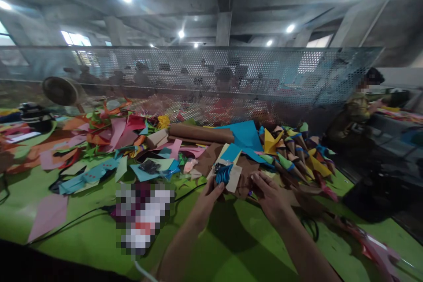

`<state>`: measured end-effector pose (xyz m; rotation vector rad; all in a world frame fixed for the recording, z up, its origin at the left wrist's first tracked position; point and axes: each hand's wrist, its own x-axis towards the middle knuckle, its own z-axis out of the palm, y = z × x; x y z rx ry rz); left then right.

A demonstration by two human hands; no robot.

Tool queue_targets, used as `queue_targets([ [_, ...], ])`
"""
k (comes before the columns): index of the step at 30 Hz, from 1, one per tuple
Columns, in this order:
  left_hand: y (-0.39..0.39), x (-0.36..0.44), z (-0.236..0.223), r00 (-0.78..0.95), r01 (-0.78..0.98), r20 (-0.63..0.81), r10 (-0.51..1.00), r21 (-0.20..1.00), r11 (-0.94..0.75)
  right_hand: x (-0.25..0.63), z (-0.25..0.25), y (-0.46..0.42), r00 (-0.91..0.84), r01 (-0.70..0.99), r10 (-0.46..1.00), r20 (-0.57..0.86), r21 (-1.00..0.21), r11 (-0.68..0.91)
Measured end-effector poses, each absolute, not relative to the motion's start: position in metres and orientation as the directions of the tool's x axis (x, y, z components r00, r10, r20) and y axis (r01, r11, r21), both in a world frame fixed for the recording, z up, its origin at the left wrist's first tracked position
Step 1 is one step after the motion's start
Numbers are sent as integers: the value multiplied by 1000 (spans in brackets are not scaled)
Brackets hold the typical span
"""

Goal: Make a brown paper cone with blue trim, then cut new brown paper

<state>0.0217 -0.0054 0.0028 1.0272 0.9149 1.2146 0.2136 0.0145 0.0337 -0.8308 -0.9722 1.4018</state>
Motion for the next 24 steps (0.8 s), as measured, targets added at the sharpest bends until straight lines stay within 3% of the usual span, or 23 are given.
queue_targets([
  [24,-9,20,6,52,-364,-24,998,931,41,214,34,13,-62,-409,998,33,-912,5],
])
